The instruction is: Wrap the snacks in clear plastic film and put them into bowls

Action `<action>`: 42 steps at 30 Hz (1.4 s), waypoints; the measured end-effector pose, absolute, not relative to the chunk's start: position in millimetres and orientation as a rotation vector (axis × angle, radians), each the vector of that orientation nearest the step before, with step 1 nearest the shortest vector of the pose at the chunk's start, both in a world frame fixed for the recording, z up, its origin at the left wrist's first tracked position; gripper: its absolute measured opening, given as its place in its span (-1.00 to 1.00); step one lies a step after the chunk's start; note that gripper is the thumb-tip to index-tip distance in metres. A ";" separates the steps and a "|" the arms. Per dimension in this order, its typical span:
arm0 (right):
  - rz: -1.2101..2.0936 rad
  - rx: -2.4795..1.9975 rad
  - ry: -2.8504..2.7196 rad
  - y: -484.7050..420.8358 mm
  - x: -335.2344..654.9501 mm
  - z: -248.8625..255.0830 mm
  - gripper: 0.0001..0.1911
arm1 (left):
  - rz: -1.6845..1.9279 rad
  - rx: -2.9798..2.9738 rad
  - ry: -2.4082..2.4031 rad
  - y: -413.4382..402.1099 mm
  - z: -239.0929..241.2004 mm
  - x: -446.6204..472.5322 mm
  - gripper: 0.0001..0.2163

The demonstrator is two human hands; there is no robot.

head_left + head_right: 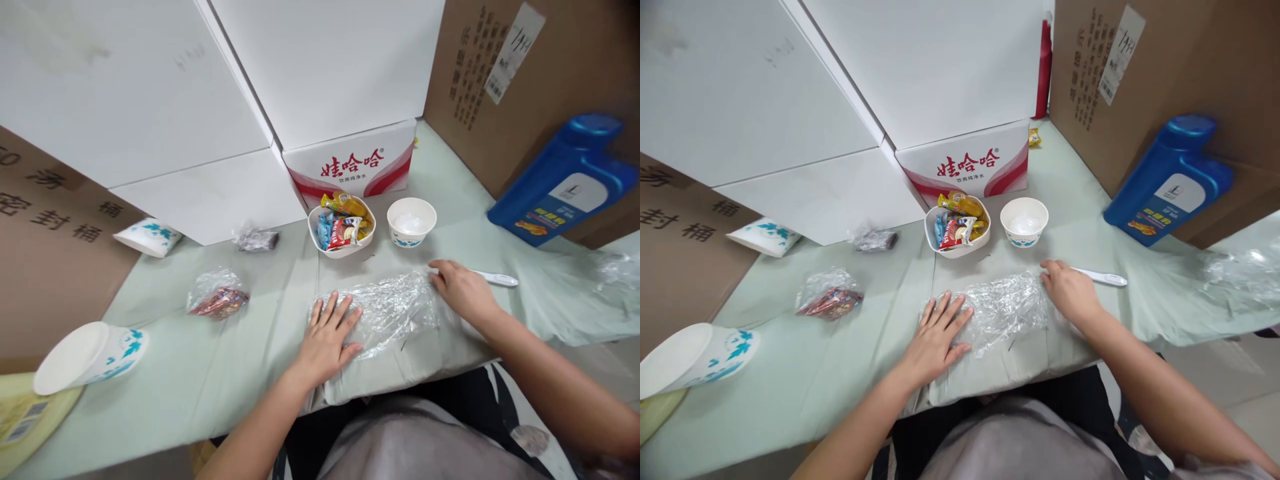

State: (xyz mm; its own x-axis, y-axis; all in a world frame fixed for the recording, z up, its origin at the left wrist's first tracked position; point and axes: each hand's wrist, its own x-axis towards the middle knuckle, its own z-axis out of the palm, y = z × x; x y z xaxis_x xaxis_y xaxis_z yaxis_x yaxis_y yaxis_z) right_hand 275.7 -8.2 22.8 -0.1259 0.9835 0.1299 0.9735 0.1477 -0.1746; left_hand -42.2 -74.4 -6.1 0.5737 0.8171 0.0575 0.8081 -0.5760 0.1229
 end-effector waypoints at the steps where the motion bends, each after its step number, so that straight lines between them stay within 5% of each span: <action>1: 0.022 -1.894 -2.176 -8.9 277.6 27.3 -0.69 | 0.159 2.706 1.407 -74.6 -7.6 -42.8 -0.42; 5: 0.058 -1.415 -2.350 -29.1 257.7 36.4 -0.64 | 0.129 2.702 1.408 -74.4 -7.0 -42.3 -0.41; 11: 0.397 -0.888 -2.821 -67.6 238.5 4.7 -0.27 | 0.084 2.674 1.498 -72.4 -4.2 -56.3 -0.40; 18: 0.340 -1.060 -2.656 -80.2 293.0 9.5 -0.76 | 0.031 2.639 1.623 -71.2 -3.1 -79.5 -0.38; 26: 0.204 -1.105 -2.434 -79.6 295.4 12.3 -0.79 | 0.473 2.783 1.434 -89.3 17.3 -67.4 -0.62; 33: 0.241 -1.004 -2.558 -65.4 277.7 1.9 -0.81 | 0.484 2.701 1.295 -106.6 21.3 -74.3 -0.90; 42: 0.301 -1.035 -2.387 -55.3 280.1 15.1 -0.86 | 0.707 2.261 1.540 -99.4 23.4 -96.2 -0.87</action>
State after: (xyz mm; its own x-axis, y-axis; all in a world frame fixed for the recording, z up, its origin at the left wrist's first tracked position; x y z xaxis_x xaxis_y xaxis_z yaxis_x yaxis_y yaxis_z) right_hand 280.1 -55.3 15.1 -0.5753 0.7294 0.3702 0.6148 0.6841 -0.3925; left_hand -96.2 -99.4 23.4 0.2985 0.9285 0.2210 0.7728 -0.3711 0.5148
